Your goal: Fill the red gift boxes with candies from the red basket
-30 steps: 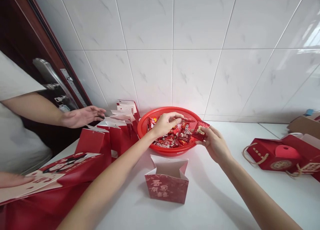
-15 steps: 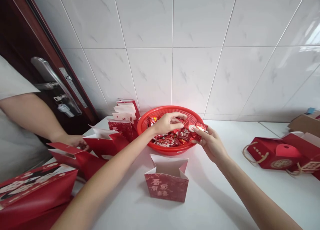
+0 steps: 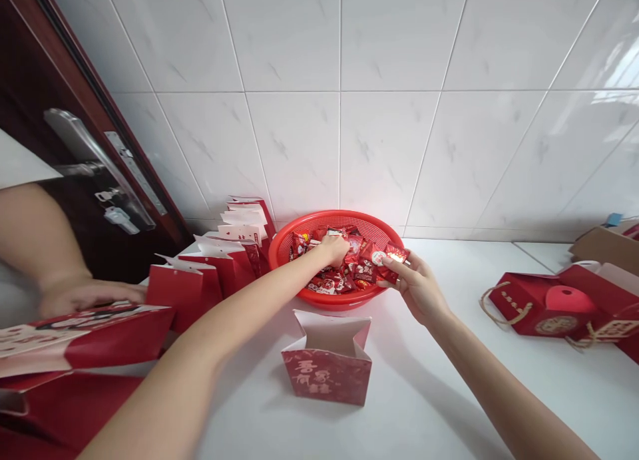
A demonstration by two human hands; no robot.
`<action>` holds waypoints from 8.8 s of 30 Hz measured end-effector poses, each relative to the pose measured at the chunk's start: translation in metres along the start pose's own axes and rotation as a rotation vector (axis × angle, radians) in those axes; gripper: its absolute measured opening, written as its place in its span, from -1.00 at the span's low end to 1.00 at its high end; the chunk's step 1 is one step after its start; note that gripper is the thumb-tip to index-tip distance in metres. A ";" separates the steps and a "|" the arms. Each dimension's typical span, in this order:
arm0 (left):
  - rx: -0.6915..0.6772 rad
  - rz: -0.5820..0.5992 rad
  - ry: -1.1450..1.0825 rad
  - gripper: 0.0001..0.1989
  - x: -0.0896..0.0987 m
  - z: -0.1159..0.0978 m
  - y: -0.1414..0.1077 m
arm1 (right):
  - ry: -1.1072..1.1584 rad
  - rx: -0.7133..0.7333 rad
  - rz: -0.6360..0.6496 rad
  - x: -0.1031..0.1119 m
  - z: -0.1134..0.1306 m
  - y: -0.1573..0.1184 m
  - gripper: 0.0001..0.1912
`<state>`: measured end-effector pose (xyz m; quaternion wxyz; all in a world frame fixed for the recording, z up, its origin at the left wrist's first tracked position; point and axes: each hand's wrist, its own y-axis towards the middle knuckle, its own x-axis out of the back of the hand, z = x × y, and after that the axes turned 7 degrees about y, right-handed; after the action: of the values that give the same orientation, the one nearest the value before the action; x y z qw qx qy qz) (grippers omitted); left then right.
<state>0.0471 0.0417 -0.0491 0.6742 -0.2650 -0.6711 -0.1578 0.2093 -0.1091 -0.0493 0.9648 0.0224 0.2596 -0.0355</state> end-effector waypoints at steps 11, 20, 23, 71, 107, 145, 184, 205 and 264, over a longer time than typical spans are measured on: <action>-0.010 -0.117 -0.248 -0.82 0.040 0.010 -0.033 | -0.023 0.026 0.000 0.000 0.000 0.000 -0.50; -0.359 -0.210 -0.662 -0.70 0.048 -0.020 -0.073 | -0.029 0.054 -0.022 0.000 -0.003 0.000 -0.53; -0.322 -0.202 -0.658 -0.63 0.043 -0.026 -0.070 | -0.040 0.065 -0.009 0.000 -0.003 -0.002 -0.53; 0.169 -0.285 -0.183 -0.64 0.015 0.019 -0.033 | -0.093 0.055 -0.020 0.003 -0.004 0.001 -0.45; -0.213 -0.272 -0.469 -0.75 0.022 0.011 -0.021 | -0.027 0.015 -0.031 0.006 -0.004 0.005 -0.45; -0.217 -0.061 -0.397 -0.74 0.057 -0.019 -0.237 | -0.341 -0.087 0.631 -0.037 0.053 -0.063 -0.77; -0.058 0.011 -0.412 -0.39 0.051 -0.032 -0.231 | -1.460 0.286 0.551 -0.072 0.045 -0.064 -0.73; -0.043 0.040 -0.378 -0.41 0.053 -0.031 -0.231 | -1.183 0.080 0.833 -0.066 0.051 -0.059 -0.85; -0.232 -0.054 -0.373 -0.92 0.041 -0.026 -0.206 | -1.589 0.196 0.486 -0.046 0.032 -0.085 -0.64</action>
<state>-0.0467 -0.1345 0.0222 0.4991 -0.3474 -0.7682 -0.2001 0.1791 -0.1932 -0.0010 0.8351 0.1298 -0.5143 0.1458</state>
